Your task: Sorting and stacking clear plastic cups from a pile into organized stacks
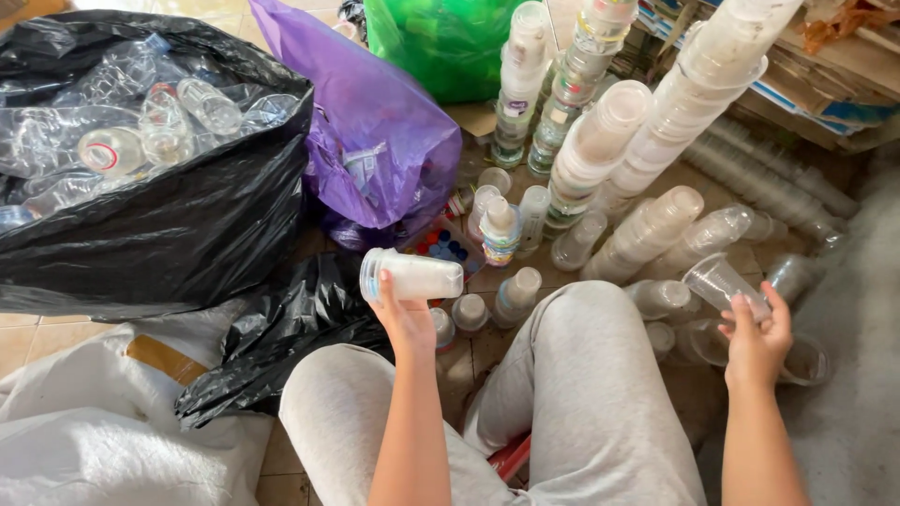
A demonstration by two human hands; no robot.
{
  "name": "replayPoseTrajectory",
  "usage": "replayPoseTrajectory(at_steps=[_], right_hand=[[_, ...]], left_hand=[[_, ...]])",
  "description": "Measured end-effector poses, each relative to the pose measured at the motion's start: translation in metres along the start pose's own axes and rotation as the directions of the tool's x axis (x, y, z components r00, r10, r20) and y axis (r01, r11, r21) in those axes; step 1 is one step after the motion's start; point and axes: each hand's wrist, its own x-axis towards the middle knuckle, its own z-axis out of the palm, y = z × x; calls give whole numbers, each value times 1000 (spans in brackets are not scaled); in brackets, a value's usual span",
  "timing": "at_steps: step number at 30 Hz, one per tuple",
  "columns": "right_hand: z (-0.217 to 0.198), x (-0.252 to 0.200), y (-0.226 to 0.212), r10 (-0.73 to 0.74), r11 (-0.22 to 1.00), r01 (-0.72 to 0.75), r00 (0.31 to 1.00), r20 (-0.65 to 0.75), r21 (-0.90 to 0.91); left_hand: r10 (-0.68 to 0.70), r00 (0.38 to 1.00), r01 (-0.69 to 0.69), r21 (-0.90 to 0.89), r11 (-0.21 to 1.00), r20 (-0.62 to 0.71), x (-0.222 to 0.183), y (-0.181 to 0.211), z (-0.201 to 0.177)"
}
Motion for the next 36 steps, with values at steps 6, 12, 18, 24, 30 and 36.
replayPoseTrajectory(at_steps=[6, 12, 18, 24, 30, 36], right_hand=[[0, -5, -16, -338, 916, 341, 940, 51, -214], [15, 7, -30, -406, 543, 476, 870, 279, -692], [40, 43, 83, -353, 569, 519, 855, 381, -638], [47, 37, 74, -197, 488, 434, 900, 389, -757], [69, 15, 41, -496, 431, 498, 827, 264, -753], [131, -30, -13, -628, 710, 660, 751, 204, -245]], left_hand=[[-22, 999, 24, 41, 999, -43, -1, 0, 0], [-27, 999, 30, 72, 997, -42, -1, -1, -1], [-10, 995, 17, 64, 998, -103, 6, -12, -7], [-19, 993, 27, 69, 997, -117, 7, -16, -6], [-70, 992, 85, 146, 986, -107, -3, -23, 5], [-266, 964, 257, 310, 915, -15, -17, -74, -12]])
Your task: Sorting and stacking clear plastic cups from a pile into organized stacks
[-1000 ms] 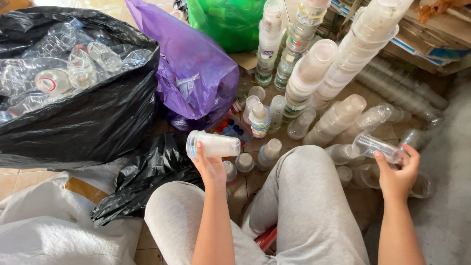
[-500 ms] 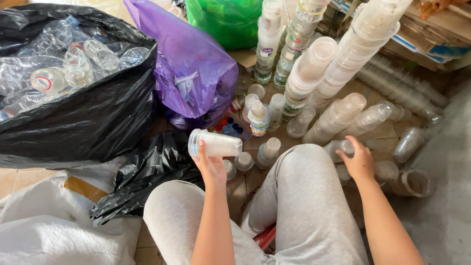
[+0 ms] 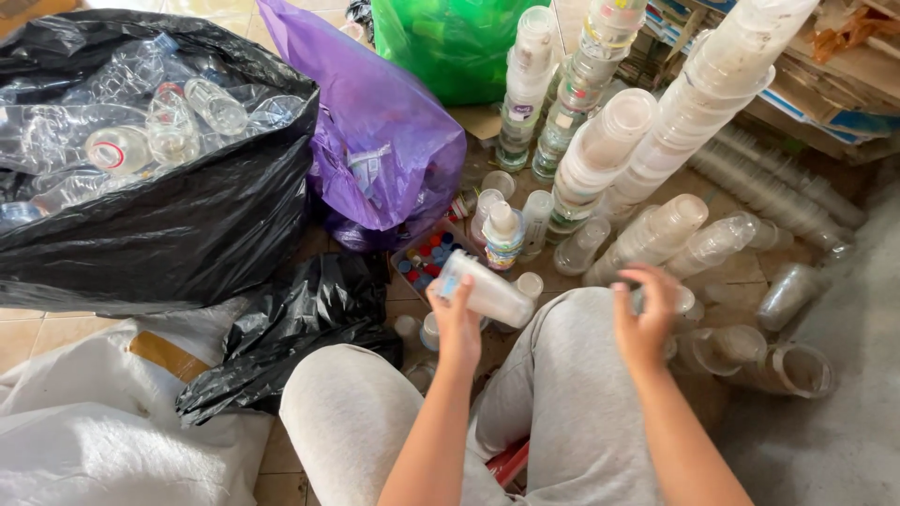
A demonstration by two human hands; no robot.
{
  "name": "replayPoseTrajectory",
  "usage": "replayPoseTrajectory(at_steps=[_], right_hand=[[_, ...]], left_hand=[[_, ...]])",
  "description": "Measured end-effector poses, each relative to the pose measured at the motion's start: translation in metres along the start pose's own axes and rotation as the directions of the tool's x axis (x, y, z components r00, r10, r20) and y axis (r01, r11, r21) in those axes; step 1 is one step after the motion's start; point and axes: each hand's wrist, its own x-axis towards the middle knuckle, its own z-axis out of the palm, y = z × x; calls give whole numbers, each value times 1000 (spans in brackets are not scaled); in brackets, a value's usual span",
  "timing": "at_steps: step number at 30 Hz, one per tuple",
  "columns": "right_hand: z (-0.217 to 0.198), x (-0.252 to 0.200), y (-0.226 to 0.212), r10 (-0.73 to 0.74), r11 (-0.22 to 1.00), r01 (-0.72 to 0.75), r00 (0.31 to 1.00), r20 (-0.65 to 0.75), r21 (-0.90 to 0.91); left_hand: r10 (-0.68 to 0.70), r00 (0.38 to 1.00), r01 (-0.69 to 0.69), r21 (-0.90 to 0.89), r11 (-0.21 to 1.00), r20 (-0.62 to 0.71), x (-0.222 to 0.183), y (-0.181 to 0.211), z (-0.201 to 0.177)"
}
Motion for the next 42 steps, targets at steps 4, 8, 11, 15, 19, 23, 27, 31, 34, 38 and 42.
replayPoseTrajectory(at_steps=[4, 8, 11, 15, 19, 23, 27, 31, 34, 38, 42], right_hand=[[21, -23, -56, 255, 853, -442, 818, 516, 277], [35, -32, -78, 336, 534, -761, 591, 734, 368], [35, -31, -88, 345, 433, -784, 600, 722, 444], [34, -28, -91, 337, 427, -748, 652, 679, 507], [33, -29, -82, 322, 480, -723, 672, 667, 496], [29, -26, -78, 293, 526, -710, 668, 684, 468], [29, -32, -76, 262, 546, -684, 688, 677, 484], [29, -36, -82, 244, 542, -679, 691, 681, 495], [26, -36, -76, 236, 642, -590, 760, 606, 489], [15, -32, -39, 125, 460, -592, 781, 612, 662], [-12, -12, -10, 293, 370, -568, 822, 488, 735]], left_hand=[[40, 999, -39, -36, 999, 23, -12, -22, 8], [80, 975, -104, 109, 989, 205, -19, -19, 3], [94, 960, -128, 115, 985, 265, -26, -11, 7], [116, 938, -154, 94, 984, 325, -32, 3, 12], [74, 933, -128, 132, 983, 352, -23, 9, 6], [109, 930, -177, 167, 970, 352, -28, 17, 8], [172, 916, -261, 213, 942, 362, -15, 11, -4], [225, 917, -321, 274, 907, 330, -4, 10, -11], [371, 916, -401, 320, 858, 153, 27, 3, -41], [375, 927, -368, 256, 894, 21, 23, 37, -38], [219, 974, -215, 66, 974, -63, -18, 81, 6]])
